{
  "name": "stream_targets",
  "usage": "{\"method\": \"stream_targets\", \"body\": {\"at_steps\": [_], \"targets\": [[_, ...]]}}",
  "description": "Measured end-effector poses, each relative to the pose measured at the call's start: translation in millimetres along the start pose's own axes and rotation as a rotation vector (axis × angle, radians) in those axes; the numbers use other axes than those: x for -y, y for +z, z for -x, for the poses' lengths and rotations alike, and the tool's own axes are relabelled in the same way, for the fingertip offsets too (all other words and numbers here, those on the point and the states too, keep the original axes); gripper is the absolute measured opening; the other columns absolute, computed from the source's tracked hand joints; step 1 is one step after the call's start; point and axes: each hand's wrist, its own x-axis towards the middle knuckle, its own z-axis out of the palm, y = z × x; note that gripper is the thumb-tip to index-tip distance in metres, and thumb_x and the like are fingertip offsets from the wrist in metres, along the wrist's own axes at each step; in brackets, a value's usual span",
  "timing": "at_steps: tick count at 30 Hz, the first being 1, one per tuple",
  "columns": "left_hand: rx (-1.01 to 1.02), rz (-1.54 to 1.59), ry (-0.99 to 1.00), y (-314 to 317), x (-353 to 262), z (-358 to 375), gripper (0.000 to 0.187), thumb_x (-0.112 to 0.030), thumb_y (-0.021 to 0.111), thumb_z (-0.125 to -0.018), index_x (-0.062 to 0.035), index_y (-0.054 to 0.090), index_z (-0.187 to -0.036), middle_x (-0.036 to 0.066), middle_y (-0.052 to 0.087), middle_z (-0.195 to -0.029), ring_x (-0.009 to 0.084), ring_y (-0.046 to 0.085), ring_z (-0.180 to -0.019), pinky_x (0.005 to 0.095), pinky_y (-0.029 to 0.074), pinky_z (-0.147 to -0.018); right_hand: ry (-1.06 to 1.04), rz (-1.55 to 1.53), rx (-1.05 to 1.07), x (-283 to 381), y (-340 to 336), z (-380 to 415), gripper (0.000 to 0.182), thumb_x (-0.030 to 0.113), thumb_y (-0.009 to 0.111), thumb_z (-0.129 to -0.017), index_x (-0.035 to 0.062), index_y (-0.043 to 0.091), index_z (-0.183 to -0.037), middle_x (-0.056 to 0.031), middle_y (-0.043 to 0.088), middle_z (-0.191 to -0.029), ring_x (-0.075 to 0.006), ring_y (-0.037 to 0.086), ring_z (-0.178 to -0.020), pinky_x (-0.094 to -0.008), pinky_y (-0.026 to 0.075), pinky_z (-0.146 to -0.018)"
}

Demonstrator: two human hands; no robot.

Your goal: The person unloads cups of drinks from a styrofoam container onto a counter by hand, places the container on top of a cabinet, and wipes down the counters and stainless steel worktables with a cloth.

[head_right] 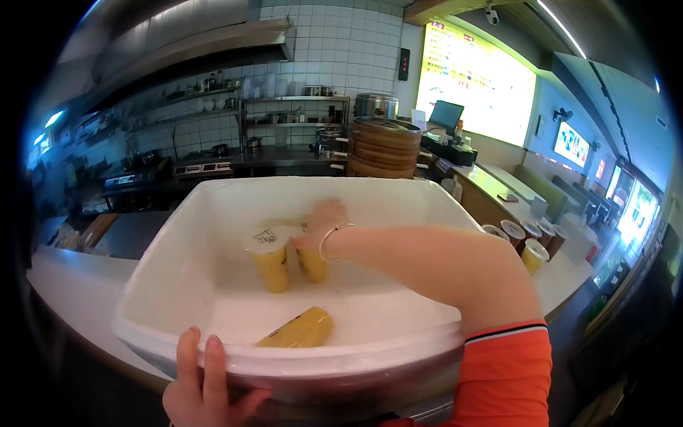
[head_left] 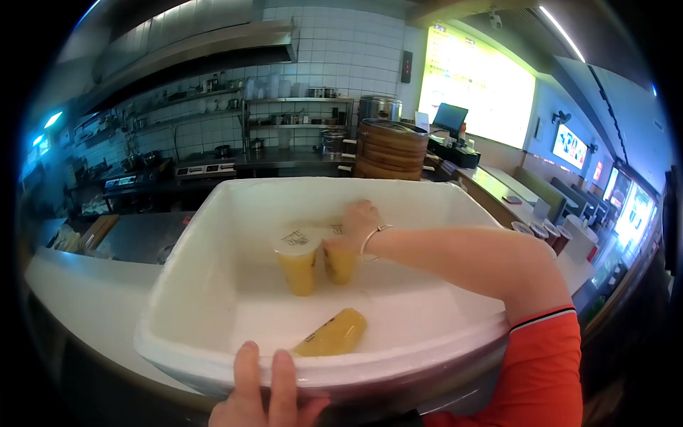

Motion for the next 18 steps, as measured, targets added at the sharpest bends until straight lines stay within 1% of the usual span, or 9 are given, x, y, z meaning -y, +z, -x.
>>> {"method": "stream_targets", "body": {"at_steps": [4, 6, 7, 9, 10, 11, 13, 15, 18], "targets": [[0.042, -0.004, -0.077, 1, -6, -1, 0.067, -0.037, 0.070, -0.069, -0.0087, 0.046, -0.125, 0.020, 0.046, -0.123, 0.0313, 0.060, -0.082, 0.0325, 0.050, -0.055, 0.087, -0.087, 0.102, -6, 22, -18, 0.079, 0.050, 0.070, -0.062, -0.0057, 0.048, -0.114, -0.0228, 0.049, -0.116, -0.0337, 0.046, -0.111, -0.0383, 0.038, -0.093], [0.016, -0.014, 0.072, 11, 6, -3, 0.064, -0.042, 0.065, -0.072, 0.0003, 0.047, -0.118, 0.032, 0.048, -0.109, 0.0315, 0.061, -0.054, 0.0347, 0.048, -0.039, 0.105, -0.126, 0.114, -3, 16, -18, 0.078, 0.049, 0.068, -0.065, -0.0051, 0.046, -0.117, -0.0217, 0.048, -0.118, -0.0335, 0.044, -0.114, -0.0401, 0.036, -0.095], [0.014, -0.016, 0.068, 11, 6, 2, 0.064, -0.042, 0.065, -0.072, 0.0003, 0.047, -0.118, 0.032, 0.048, -0.109, 0.0315, 0.061, -0.054, 0.0347, 0.048, -0.039, 0.091, -0.162, 0.143, -7, 14, -15, 0.079, 0.047, 0.069, -0.065, -0.0052, 0.043, -0.118, -0.0229, 0.048, -0.118, -0.0333, 0.045, -0.113, -0.0386, 0.038, -0.094], [0.108, -0.023, -0.013, 4, 1, 2, 0.059, -0.036, 0.063, -0.076, 0.0015, 0.048, -0.118, 0.028, 0.047, -0.116, 0.0325, 0.062, -0.070, 0.0320, 0.051, -0.051, 0.086, -0.195, 0.179, -13, 4, -5, 0.080, 0.045, 0.069, -0.065, -0.0054, 0.041, -0.120, -0.0241, 0.047, -0.118, -0.0332, 0.046, -0.112, -0.0371, 0.039, -0.093], [0.110, -0.009, -0.007, 1, -3, 3, 0.059, -0.036, 0.063, -0.076, 0.0015, 0.048, -0.118, 0.028, 0.047, -0.116, 0.0325, 0.062, -0.070, 0.0320, 0.051, -0.051, 0.014, -0.233, 0.087, -22, -4, -5, 0.078, 0.049, 0.070, -0.063, -0.0043, 0.044, -0.115, -0.0238, 0.050, -0.113, -0.0332, 0.049, -0.107, -0.0370, 0.041, -0.090], [0.054, -0.013, -0.067, -3, -8, 4, 0.065, -0.035, 0.069, -0.070, -0.0045, 0.046, -0.123, 0.023, 0.045, -0.121, 0.0332, 0.060, -0.081, 0.0328, 0.051, -0.056, -0.045, -0.266, -0.009, -34, -17, -3, 0.077, 0.052, 0.070, -0.061, -0.0033, 0.048, -0.110, -0.0235, 0.054, -0.109, -0.0331, 0.052, -0.103, -0.0369, 0.042, -0.088], [-0.059, 0.027, -0.076, -2, -14, 5, 0.077, -0.029, 0.078, -0.061, -0.0116, 0.043, -0.128, 0.016, 0.043, -0.127, 0.0345, 0.055, -0.098, 0.0345, 0.051, -0.063, 0.091, -0.288, -0.116, -51, -85, 23, 0.072, 0.052, 0.068, -0.063, 0.0007, 0.047, -0.109, -0.0218, 0.056, -0.101, -0.0311, 0.056, -0.094, -0.0358, 0.044, -0.084], [-0.007, -0.002, -0.145, -3, -25, 12, 0.079, -0.029, 0.077, -0.062, -0.0095, 0.041, -0.129, 0.016, 0.043, -0.129, 0.0345, 0.052, -0.106, 0.0359, 0.050, -0.073, 0.016, -0.323, -0.147, -102, -153, 61, 0.066, 0.050, 0.066, -0.067, 0.0035, 0.047, -0.109, -0.0185, 0.058, -0.095, -0.0267, 0.057, -0.087, -0.0333, 0.045, -0.079], [-0.036, 0.043, -0.081, -4, -30, 12, 0.076, -0.022, 0.077, -0.064, -0.0056, 0.040, -0.128, 0.018, 0.042, -0.129, 0.0354, 0.042, -0.117, 0.0375, 0.043, -0.088, 0.084, -0.474, -0.438, -203, -218, 118, 0.062, 0.048, 0.064, -0.071, 0.0029, 0.046, -0.109, -0.0171, 0.059, -0.092, -0.0226, 0.057, -0.086, -0.0297, 0.046, -0.077]]}}
